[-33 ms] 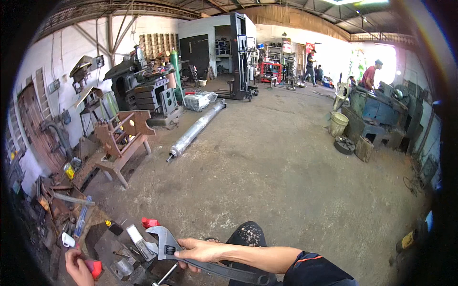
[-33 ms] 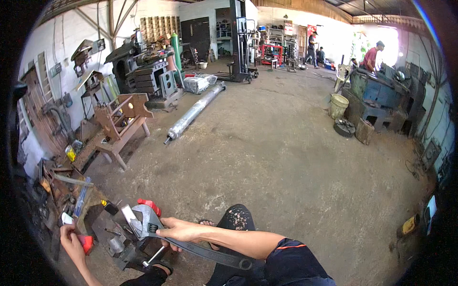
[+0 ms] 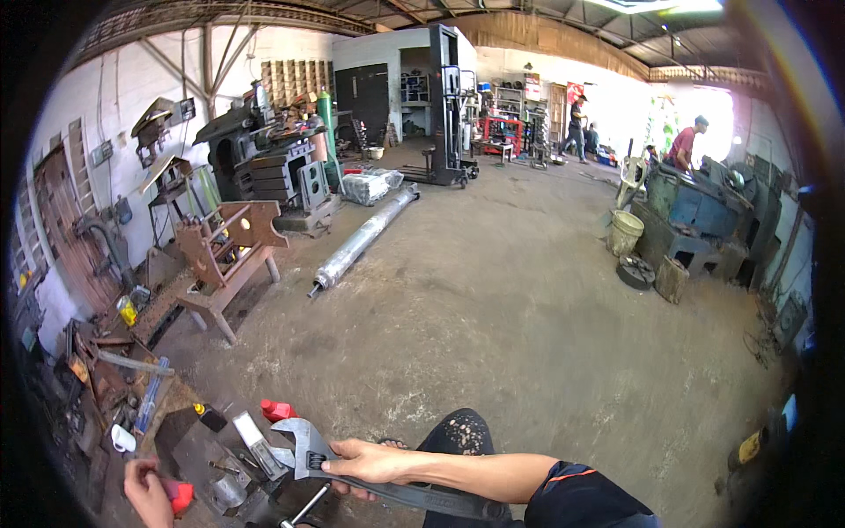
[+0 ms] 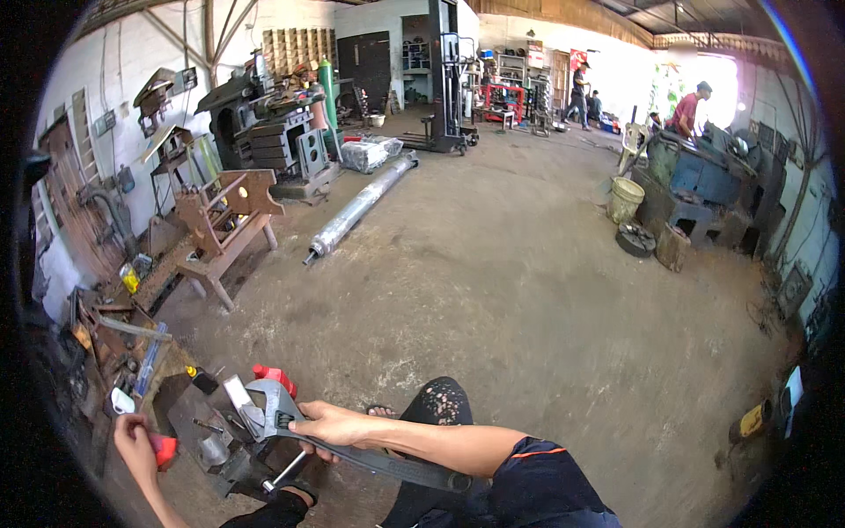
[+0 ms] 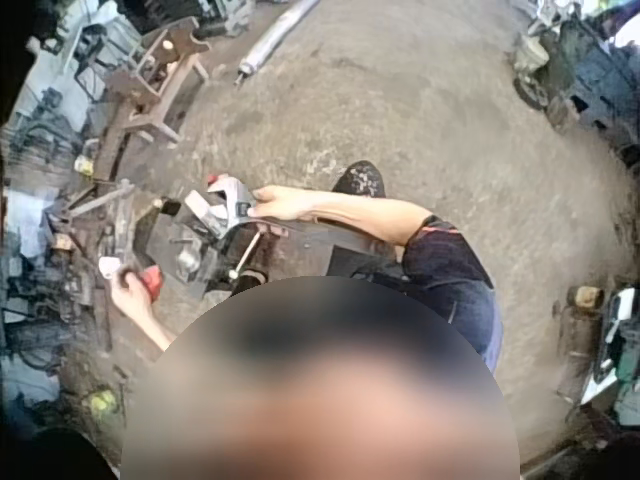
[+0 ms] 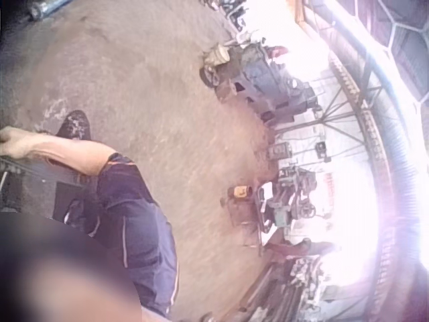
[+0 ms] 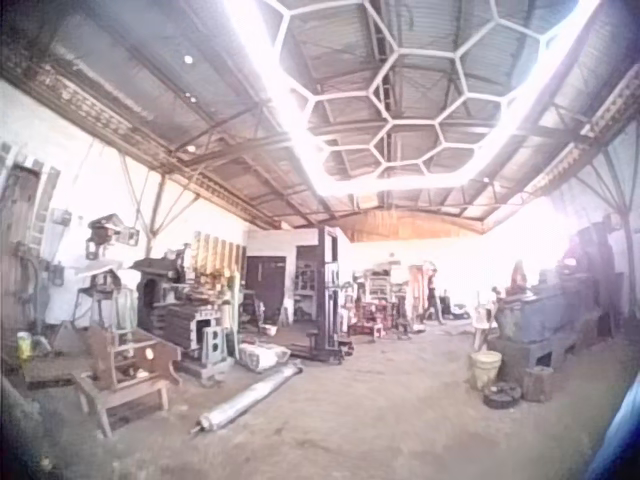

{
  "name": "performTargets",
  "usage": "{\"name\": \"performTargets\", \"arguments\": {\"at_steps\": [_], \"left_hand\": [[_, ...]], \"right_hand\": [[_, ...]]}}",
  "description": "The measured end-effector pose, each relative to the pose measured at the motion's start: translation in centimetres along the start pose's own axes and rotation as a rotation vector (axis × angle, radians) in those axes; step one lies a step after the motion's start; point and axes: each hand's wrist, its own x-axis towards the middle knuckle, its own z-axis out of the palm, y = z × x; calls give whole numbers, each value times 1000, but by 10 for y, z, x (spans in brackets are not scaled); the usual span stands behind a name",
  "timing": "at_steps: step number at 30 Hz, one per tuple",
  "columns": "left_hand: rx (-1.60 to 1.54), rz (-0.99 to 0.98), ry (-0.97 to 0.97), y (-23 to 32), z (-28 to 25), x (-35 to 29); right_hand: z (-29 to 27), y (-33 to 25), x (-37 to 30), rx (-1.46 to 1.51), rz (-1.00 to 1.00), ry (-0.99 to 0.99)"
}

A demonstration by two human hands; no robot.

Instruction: The person pours lubricant from a red bottle into a small black container, then uses a yellow-capped bottle to apply lubricant to a metal part clamped in a vise. They insert a metal rod into the part and use a large adjustable wrench to tighten it.

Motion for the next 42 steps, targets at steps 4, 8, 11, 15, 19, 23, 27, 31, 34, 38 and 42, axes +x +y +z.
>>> {"name": "performTargets", "arguments": {"at_steps": [4, 8, 11, 15, 19, 23, 27, 31, 34, 38, 42], "left_hand": [[-57, -121, -246, -29, 36, -17], [-40, -54, -440, -28, 59, -25], [-66, -52, -447, -11, 64, -16], [-100, 12, -463, 9, 68, -17], [-132, 51, -433, 15, 79, -17], [-236, 66, -386, 15, 90, -10], [-218, -18, -427, 10, 95, -9], [-239, -42, -420, 2, 103, -15], [-329, -54, -417, 0, 110, -16], [-441, -85, -410, 6, 112, -17], [-434, 1, -371, 9, 110, -17]], "right_hand": [[1, 5, 22, -130, 25, 15], [-1, 7, 42, -231, 29, 59], [-6, -3, 49, -251, -2, 48], [-1, -22, 60, -475, 52, 12], [6, -51, 76, -575, 60, -71], [17, -75, 93, -678, 44, -100], [24, -88, 113, -748, 107, -124], [27, -86, 130, -666, 63, -160], [27, -84, 140, -784, 97, -149], [30, -85, 154, -826, 110, -169], [32, -85, 164, -878, 97, -195]]}}
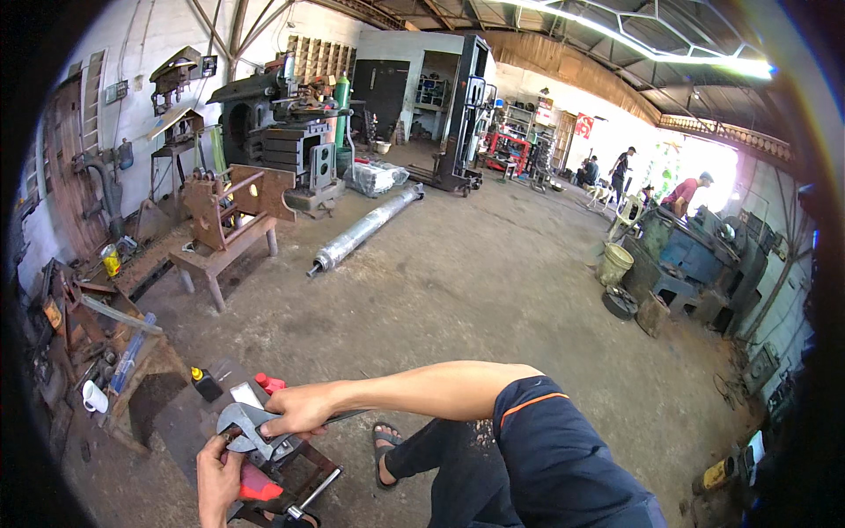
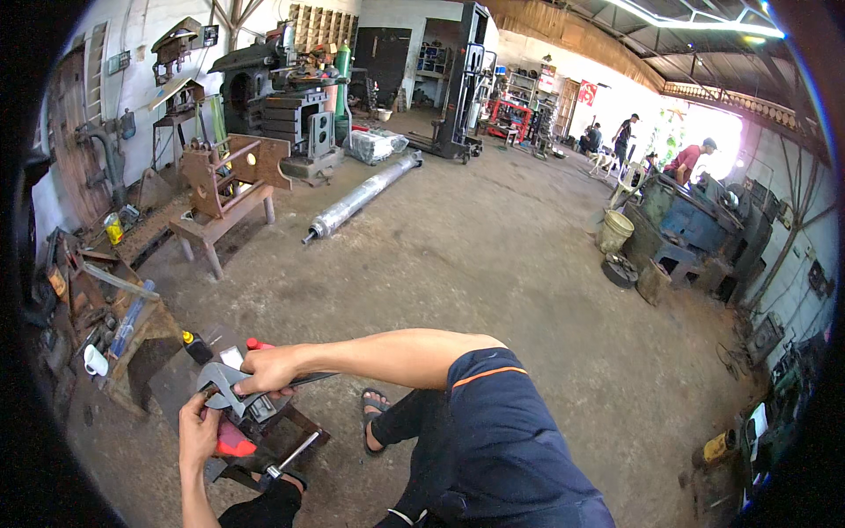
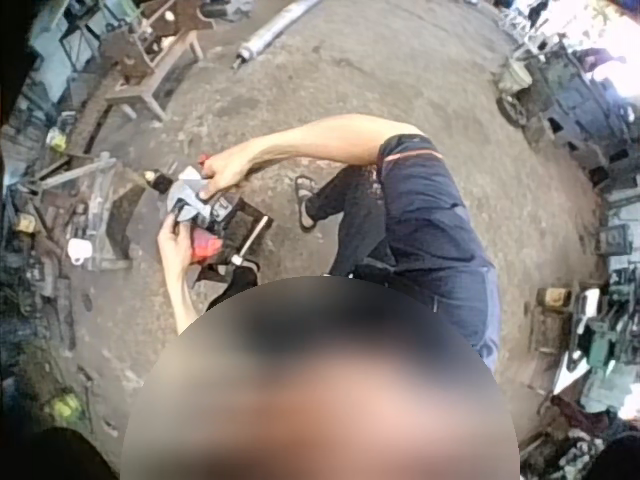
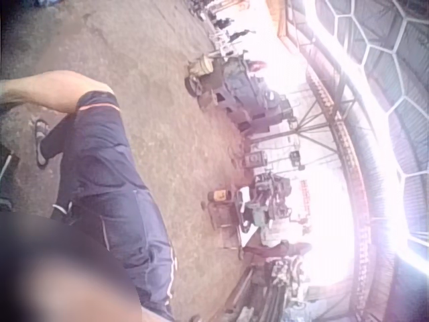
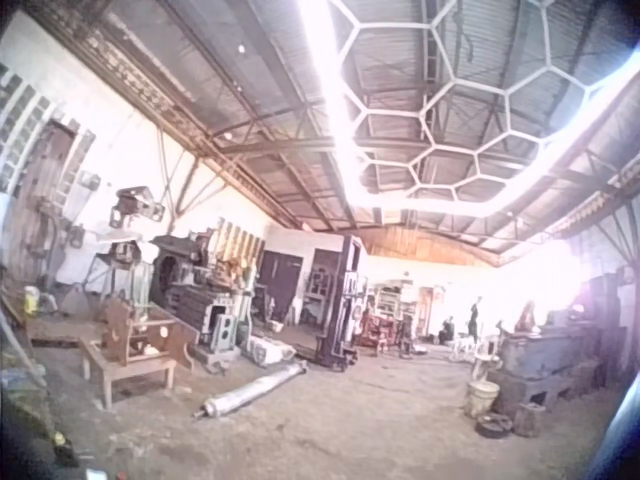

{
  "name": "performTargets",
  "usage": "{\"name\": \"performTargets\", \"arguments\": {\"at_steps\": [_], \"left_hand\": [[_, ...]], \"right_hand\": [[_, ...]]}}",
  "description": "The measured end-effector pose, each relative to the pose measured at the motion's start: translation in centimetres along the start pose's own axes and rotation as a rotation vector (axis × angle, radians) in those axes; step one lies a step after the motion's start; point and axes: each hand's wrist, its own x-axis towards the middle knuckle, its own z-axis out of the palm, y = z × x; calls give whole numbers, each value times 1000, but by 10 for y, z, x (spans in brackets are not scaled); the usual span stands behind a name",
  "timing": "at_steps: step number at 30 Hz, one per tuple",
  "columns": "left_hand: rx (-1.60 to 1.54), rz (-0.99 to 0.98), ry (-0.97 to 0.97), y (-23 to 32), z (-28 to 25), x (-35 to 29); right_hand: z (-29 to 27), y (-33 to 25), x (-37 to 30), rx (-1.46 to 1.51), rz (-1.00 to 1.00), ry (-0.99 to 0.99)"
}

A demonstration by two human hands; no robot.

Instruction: The person pours lubricant from a red bottle into a small black container, then uses a yellow-capped bottle to apply lubricant to a metal part clamped in a vise. They insert a metal rod into the part and use a large adjustable wrench to tighten it.

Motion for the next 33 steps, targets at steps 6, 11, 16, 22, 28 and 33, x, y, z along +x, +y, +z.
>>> {"name": "performTargets", "arguments": {"at_steps": [6, 11, 16, 22, 28, 33], "left_hand": [[6, 38, 5, -11, 1, 2], [-60, -111, -39, -6, 1, 1], [-70, -77, -17, 5, 3, 1], [16, -168, -103, -3, -10, -3], [-104, -126, -100, -1, -8, -1], [-82, -150, -128, 2, -13, -2]], "right_hand": [[-12, -5, 6, 12, 48, -50], [-15, -6, 2, -45, 12, -69], [-23, -6, 10, -53, 62, -111], [-30, -16, 15, -260, 40, -128], [-38, -28, 20, -139, 147, -275], [-45, -29, 23, -212, 132, -302]]}}
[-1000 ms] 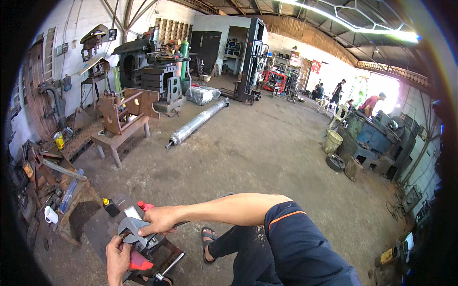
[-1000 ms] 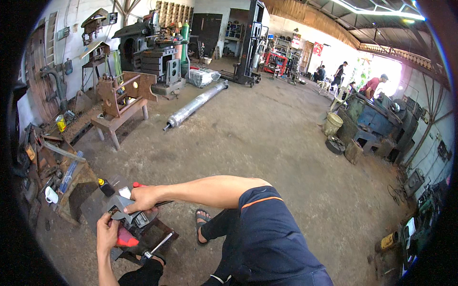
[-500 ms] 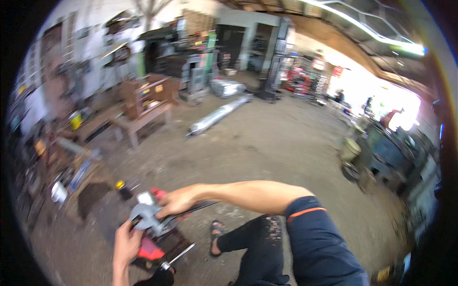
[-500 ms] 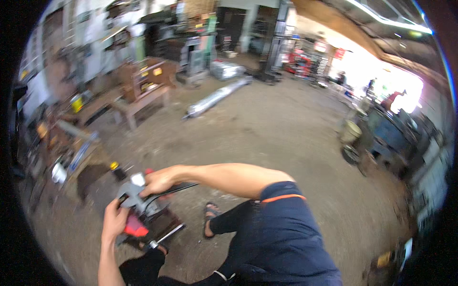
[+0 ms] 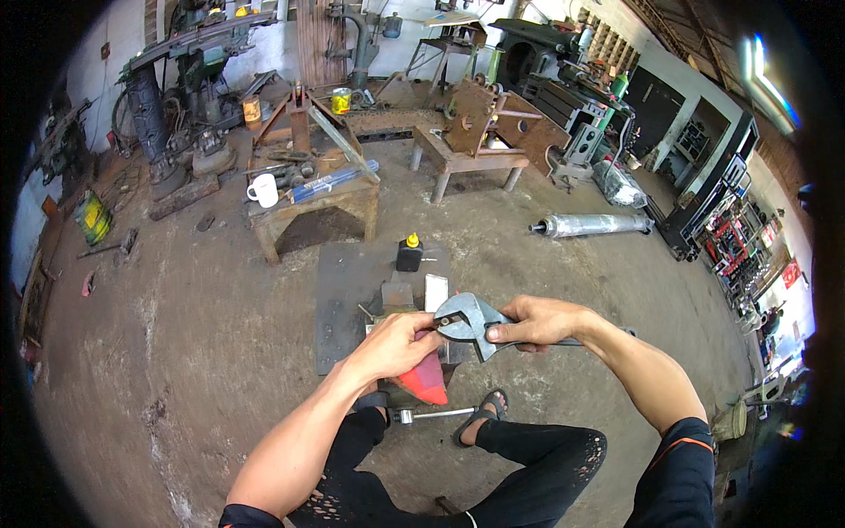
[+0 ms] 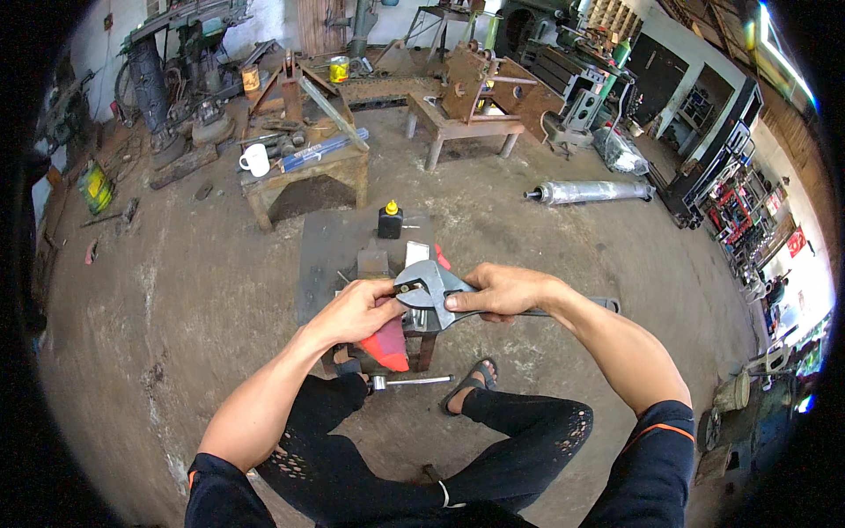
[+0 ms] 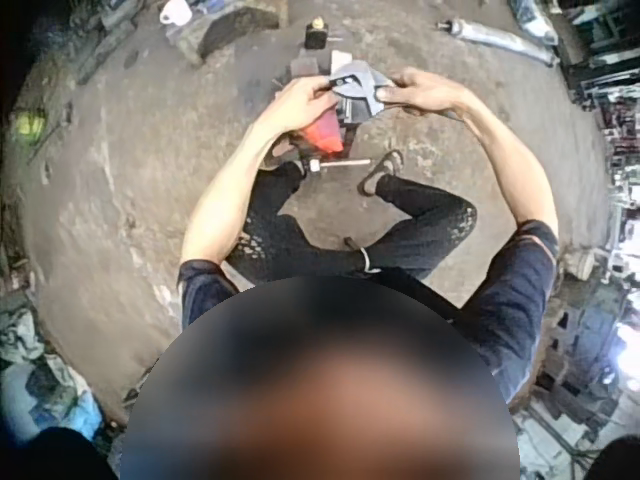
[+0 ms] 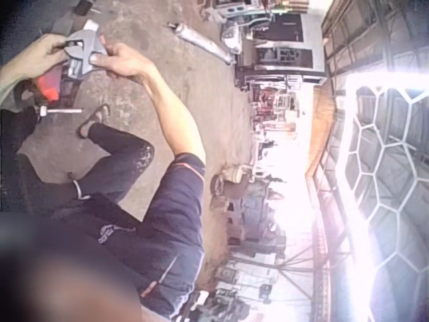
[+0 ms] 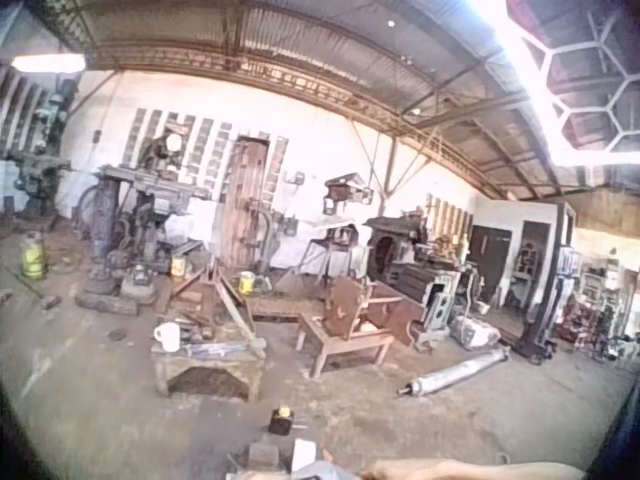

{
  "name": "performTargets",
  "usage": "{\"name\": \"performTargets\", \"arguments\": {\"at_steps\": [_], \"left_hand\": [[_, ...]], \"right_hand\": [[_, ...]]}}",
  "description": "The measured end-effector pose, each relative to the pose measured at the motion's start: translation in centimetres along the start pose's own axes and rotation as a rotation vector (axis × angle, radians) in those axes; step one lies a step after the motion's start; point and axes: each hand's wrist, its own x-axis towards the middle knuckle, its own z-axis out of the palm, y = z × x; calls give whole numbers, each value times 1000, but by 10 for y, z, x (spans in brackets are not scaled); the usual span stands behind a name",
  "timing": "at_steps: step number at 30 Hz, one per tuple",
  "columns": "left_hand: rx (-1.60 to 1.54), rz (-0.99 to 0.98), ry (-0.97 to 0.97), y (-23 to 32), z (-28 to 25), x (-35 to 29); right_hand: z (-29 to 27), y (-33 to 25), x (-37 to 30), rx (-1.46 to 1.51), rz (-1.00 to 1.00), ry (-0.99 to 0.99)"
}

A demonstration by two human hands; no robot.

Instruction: The person pours lubricant from a red bottle into a small black container, then uses a yellow-capped bottle to apply lubricant to a metal part clamped in a vise. They insert a metal rod into the part and use a large adjustable wrench to tighten it.

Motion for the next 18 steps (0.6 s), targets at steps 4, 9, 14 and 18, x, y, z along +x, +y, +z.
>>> {"name": "performTargets", "arguments": {"at_steps": [4, 9, 14, 18], "left_hand": [[-36, 16, -5, -2, 1, -1], [-30, 56, 15, -7, 2, 1], [-43, 89, 2, -4, -1, 0], [-10, 28, -7, 1, -4, -2]], "right_hand": [[-8, 0, 6, -43, 37, 7], [-14, 0, 11, 35, 23, -101], [-18, 2, 15, -129, 106, -32], [-22, 2, 18, -20, 39, -137]]}}
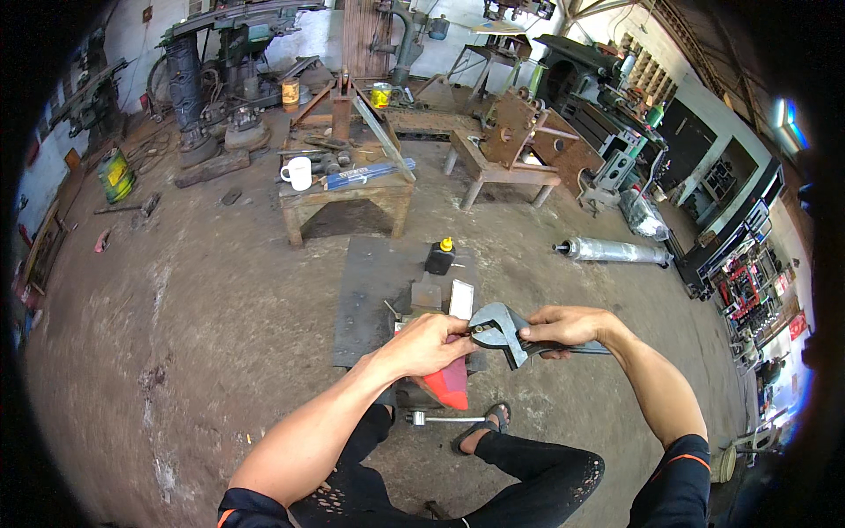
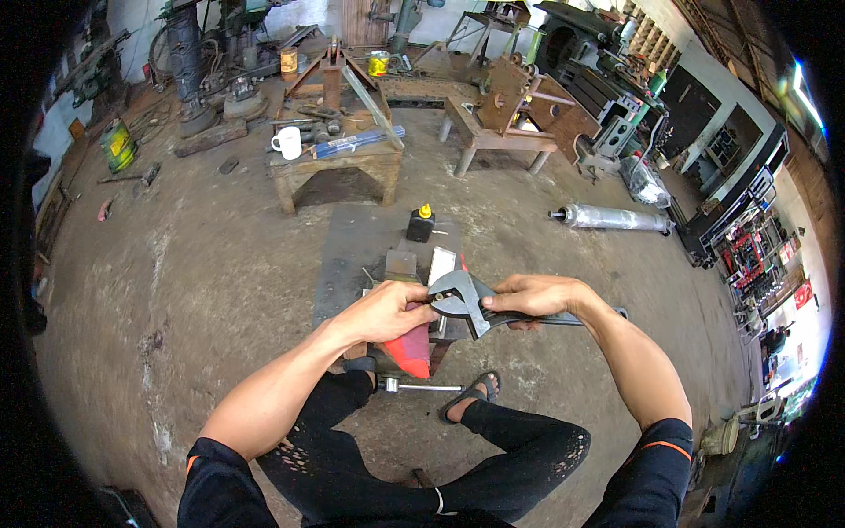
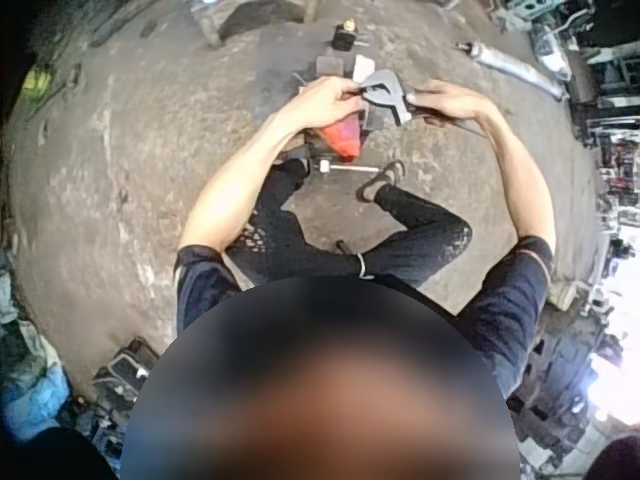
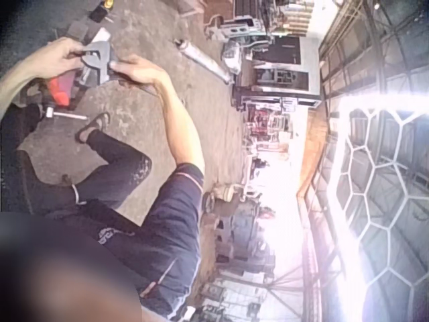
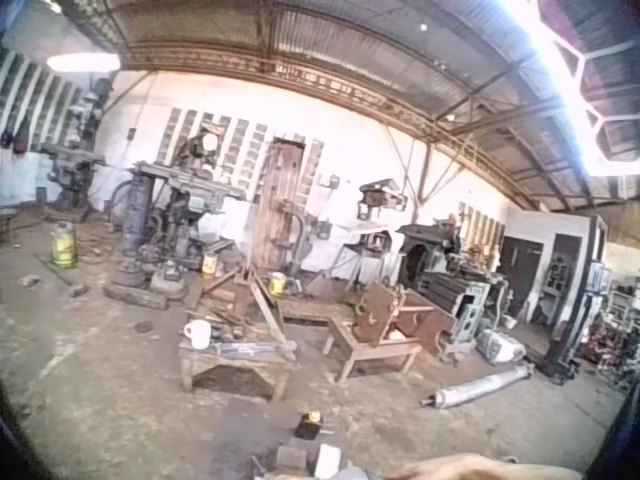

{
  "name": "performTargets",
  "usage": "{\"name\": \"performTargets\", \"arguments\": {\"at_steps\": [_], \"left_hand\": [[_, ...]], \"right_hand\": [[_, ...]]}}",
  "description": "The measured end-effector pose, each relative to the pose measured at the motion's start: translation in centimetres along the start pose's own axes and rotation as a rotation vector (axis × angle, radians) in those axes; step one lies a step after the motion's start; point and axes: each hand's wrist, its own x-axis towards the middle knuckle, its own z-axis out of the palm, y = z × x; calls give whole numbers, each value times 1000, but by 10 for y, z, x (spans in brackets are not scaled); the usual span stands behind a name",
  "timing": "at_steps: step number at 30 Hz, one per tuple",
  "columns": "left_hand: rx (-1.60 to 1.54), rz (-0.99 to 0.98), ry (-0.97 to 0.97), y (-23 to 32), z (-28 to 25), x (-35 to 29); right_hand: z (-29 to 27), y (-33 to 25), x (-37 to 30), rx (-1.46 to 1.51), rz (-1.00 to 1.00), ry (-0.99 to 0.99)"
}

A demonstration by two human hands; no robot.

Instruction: The person pours lubricant from a red bottle into a small black container, then uses a yellow-capped bottle to apply lubricant to a metal part clamped in a vise. They insert a metal rod into the part and use a large adjustable wrench to tighten it.

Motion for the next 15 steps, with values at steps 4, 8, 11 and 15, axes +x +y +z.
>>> {"name": "performTargets", "arguments": {"at_steps": [4, 8, 11, 15], "left_hand": [[-19, 23, -4, -1, 0, 1], [30, 46, -41, -2, -4, 2], [5, 78, 120, -5, -23, -7], [-47, -64, 557, -25, -66, -30]], "right_hand": [[3, -3, -2, -46, 66, 70], [13, -8, -7, -53, 63, 131], [26, -7, -12, -38, 80, 200], [40, -4, -17, 57, 92, 257]]}}
